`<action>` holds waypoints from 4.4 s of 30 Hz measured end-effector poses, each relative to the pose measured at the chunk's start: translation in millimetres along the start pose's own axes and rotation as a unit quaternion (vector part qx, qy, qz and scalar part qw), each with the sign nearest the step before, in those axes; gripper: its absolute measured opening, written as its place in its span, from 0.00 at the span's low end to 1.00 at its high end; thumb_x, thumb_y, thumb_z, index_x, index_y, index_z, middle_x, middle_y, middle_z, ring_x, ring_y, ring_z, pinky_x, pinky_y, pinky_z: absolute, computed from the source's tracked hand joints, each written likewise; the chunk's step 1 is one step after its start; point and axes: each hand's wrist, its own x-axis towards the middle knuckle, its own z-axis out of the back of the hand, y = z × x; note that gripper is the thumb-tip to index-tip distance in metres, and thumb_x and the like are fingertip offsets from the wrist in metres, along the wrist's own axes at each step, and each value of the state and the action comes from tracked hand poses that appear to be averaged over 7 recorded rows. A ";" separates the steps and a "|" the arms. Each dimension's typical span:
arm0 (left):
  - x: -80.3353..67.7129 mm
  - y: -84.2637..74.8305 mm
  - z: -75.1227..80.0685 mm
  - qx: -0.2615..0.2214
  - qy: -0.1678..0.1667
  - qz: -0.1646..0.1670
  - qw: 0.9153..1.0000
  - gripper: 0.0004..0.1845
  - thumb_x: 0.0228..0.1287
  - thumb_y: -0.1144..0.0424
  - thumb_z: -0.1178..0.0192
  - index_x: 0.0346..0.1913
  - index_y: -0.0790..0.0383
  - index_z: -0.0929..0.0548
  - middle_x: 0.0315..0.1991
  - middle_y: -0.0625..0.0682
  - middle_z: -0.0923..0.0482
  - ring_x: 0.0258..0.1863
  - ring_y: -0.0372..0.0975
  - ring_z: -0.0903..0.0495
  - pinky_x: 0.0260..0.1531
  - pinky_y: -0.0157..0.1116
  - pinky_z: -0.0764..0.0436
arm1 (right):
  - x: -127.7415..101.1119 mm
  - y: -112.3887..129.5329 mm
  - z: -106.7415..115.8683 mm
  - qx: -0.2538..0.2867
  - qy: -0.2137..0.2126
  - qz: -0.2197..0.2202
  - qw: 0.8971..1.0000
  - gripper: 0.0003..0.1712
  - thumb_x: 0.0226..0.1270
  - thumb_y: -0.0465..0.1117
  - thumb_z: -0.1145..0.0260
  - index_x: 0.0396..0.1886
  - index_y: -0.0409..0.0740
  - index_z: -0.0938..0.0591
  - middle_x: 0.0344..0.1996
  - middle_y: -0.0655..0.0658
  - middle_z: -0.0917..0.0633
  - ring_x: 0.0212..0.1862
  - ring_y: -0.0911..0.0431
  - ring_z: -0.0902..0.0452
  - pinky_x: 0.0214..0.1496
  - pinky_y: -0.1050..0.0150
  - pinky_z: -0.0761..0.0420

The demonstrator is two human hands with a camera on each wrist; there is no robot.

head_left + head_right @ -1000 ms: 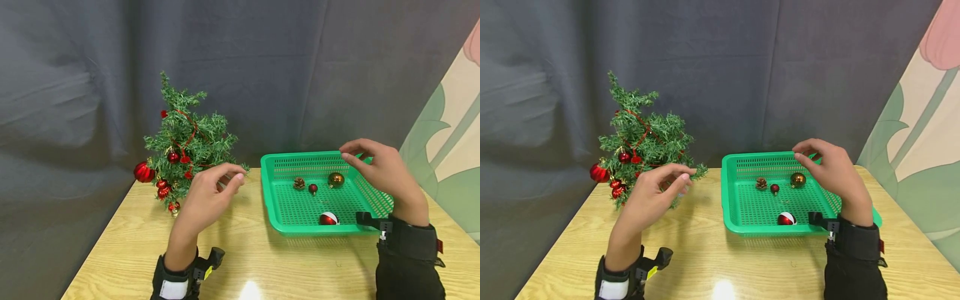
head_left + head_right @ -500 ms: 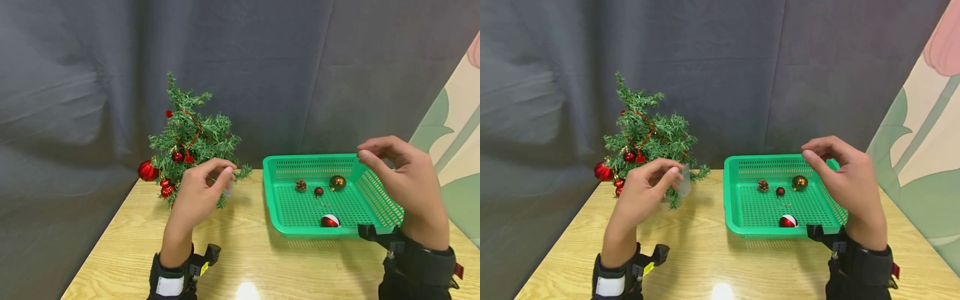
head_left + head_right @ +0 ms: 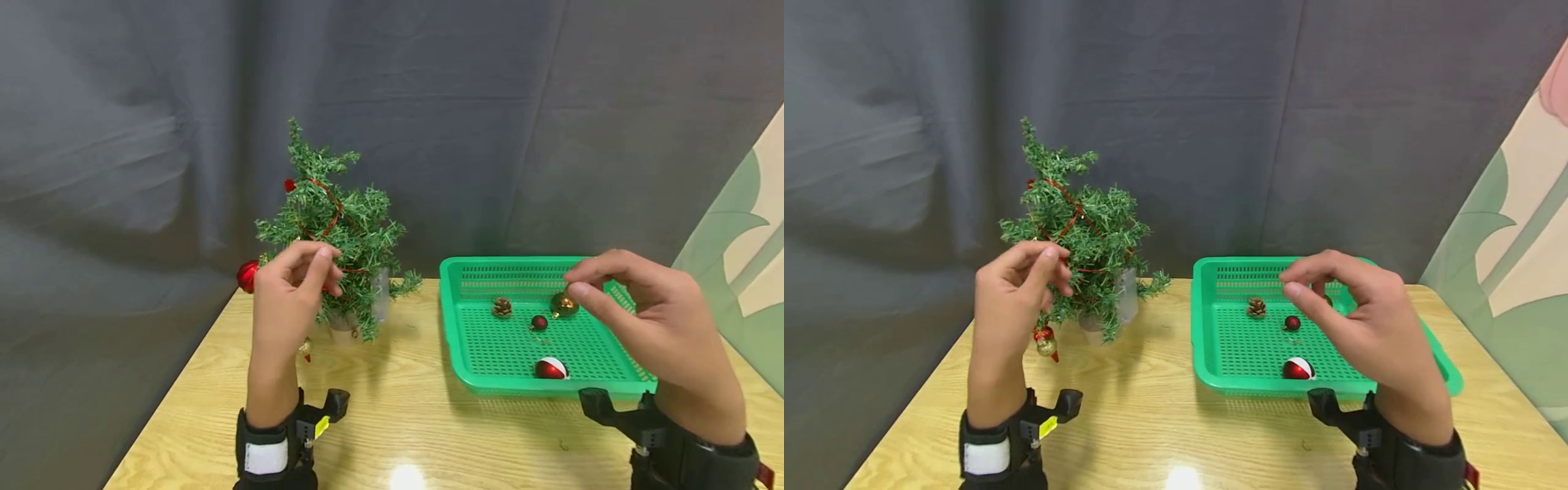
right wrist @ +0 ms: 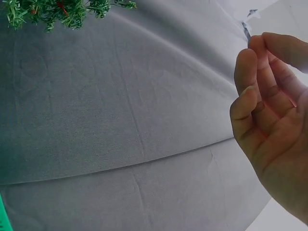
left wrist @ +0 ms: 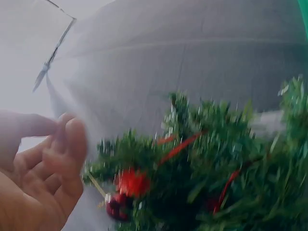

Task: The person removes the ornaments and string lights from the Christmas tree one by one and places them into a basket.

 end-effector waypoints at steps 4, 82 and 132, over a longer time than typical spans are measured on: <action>7.1 8.1 9.3 -0.035 -0.092 -0.024 0.995 0.11 0.72 0.63 0.41 0.39 0.68 0.14 0.21 0.41 0.20 0.16 0.37 0.23 0.13 0.30 0.31 | -1.8 0.5 -0.6 -0.016 0.001 -0.003 1.000 0.04 0.59 0.20 0.34 0.34 0.23 0.17 0.33 0.49 0.13 0.34 0.63 0.19 0.45 0.74 0.24; 19.4 16.3 8.7 -0.205 -0.235 -0.004 0.950 0.04 0.68 0.67 0.37 0.39 0.64 0.14 0.31 0.50 0.17 0.18 0.38 0.20 0.11 0.29 0.37 | 3.1 7.0 -16.3 -0.182 0.049 0.045 0.981 0.06 0.68 0.39 0.32 0.35 0.41 0.13 0.30 0.54 0.15 0.34 0.69 0.27 0.40 0.77 0.28; -19.1 -21.1 -57.8 0.089 0.234 -0.086 0.964 0.03 0.64 0.61 0.32 0.37 0.54 0.10 0.32 0.43 0.17 0.29 0.31 0.21 0.27 0.30 0.19 | 2.9 7.0 -68.8 -0.217 0.180 0.028 0.959 0.18 0.68 0.44 0.31 0.57 0.53 0.17 0.45 0.56 0.16 0.39 0.66 0.21 0.41 0.78 0.23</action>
